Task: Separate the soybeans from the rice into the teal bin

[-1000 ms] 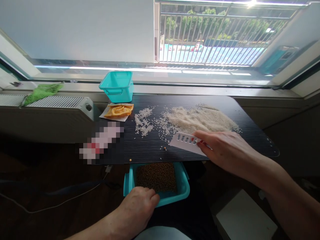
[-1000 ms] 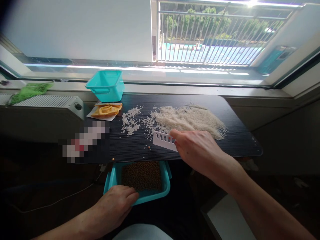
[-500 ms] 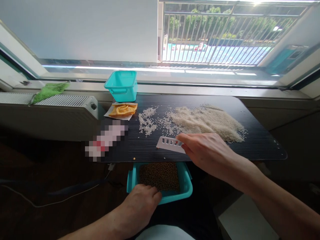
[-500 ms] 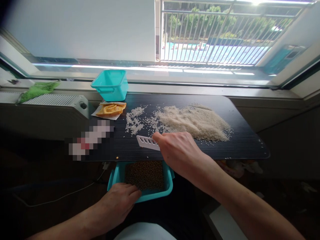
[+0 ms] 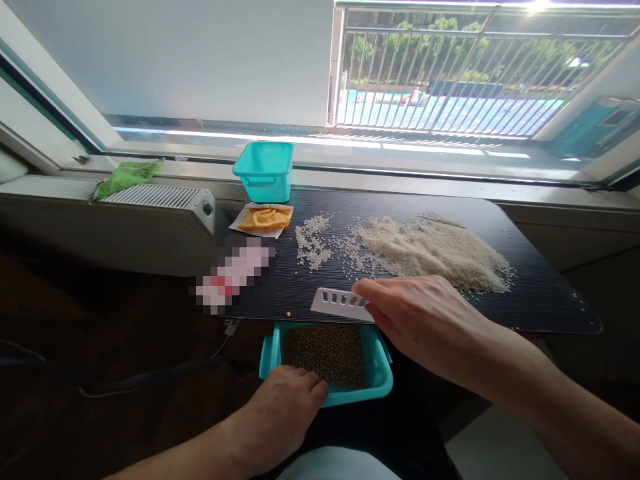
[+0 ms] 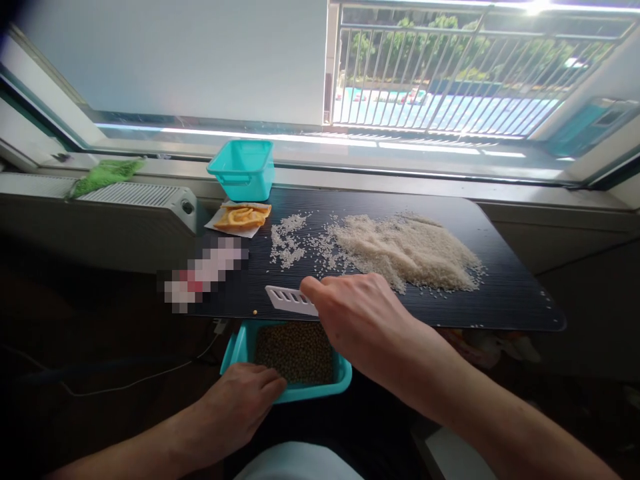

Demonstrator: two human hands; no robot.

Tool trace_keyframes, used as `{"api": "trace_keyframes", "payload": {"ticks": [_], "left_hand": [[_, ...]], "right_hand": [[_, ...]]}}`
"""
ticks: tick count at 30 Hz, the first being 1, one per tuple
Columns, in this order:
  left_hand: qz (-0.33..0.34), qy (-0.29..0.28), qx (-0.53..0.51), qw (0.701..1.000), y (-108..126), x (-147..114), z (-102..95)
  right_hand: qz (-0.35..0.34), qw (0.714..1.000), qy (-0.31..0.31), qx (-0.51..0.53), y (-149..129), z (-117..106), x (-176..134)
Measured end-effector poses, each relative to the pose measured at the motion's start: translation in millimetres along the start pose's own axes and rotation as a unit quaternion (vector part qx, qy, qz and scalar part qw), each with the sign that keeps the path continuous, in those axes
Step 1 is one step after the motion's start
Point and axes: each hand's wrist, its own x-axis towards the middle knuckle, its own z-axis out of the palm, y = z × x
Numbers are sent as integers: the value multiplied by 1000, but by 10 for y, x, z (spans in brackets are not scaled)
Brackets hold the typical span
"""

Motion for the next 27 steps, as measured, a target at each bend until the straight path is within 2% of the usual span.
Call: {"api": "trace_keyframes", "payload": {"ticks": [4,7,10,13,16,20,27], "left_hand": [[-21,11,-10,1000,-29,-81,21],[-32,4,-6,999,-50,-151,25],[-38,1,-1,999,-76,-207,20],[-32,4,-9,999,-97,-226,19],[-8,9,-13,1000,-97,-187,40],[7,-7,-4,1000,-51,-60,79],[16,-56,14,998,25,135,6]], "right_hand": [[-53,996,67,-6,-239,110,228],[-78,992,93,-15,-412,206,303],[-86,992,86,-24,-511,248,188],[-38,998,55,-14,-528,239,21],[28,998,49,31,-480,240,4],[50,995,55,67,-311,297,226],[136,984,75,87,226,281,486]]}}
